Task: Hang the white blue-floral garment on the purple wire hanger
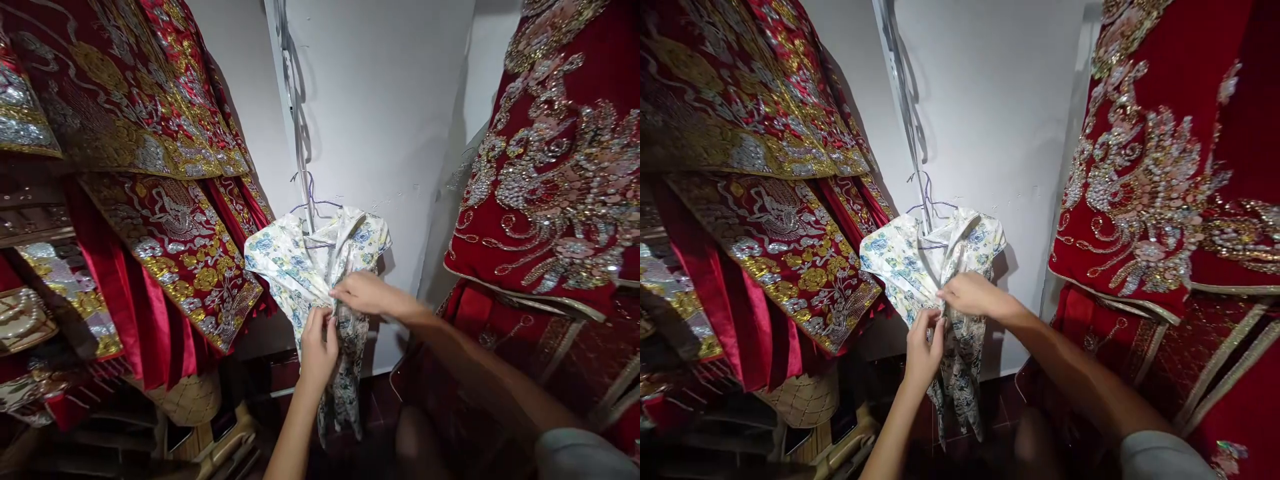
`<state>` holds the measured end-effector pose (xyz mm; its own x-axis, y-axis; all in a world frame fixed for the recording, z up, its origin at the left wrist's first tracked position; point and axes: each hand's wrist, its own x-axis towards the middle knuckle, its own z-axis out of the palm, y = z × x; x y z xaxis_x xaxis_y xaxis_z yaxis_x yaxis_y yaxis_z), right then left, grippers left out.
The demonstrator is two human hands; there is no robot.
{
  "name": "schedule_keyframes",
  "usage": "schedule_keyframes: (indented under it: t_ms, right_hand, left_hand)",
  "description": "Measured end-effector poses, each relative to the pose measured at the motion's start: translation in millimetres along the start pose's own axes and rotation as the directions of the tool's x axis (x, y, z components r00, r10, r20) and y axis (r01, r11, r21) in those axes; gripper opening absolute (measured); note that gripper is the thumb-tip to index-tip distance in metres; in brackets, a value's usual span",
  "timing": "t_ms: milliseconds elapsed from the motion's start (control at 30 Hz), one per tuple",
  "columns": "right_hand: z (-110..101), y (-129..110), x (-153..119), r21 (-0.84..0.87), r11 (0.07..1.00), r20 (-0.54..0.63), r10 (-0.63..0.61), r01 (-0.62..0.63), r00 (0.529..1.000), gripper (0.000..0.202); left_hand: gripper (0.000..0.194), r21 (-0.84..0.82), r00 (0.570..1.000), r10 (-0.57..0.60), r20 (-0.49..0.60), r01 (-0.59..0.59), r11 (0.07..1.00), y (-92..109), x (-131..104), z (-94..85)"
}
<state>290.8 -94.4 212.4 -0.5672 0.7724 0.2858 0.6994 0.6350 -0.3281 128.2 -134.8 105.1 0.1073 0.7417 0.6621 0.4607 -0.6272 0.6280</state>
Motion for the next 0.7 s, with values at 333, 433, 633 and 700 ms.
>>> schedule_keyframes:
  t_ms: [333,433,633,700]
  right_hand:
    - [-77,11,114,-0.261,0.948,-0.330,0.087,-0.180,0.940,0.043]
    - [-68,11,119,-0.091,0.963,-0.434,0.191,-0.253,0.880,0.041]
    - [-60,13,115,0.279,0.943,-0.504,0.304,-0.181,0.808,0.042]
    - [-63,10,117,0.383,0.912,-0.489,0.336,-0.148,0.805,0.041]
  left_hand:
    - [0.016,0.360,0.926,-0.080,0.368,-0.063,0.931,18,3,-21.5]
    - [0.017,0.401,0.872,-0.090,0.481,-0.128,0.907,21,6,-28.0]
    - [0.018,0.372,0.796,-0.060,0.602,-0.214,0.903,23,18,-39.3]
    - [0.017,0.333,0.779,-0.038,0.626,-0.223,0.916,23,28,-41.7]
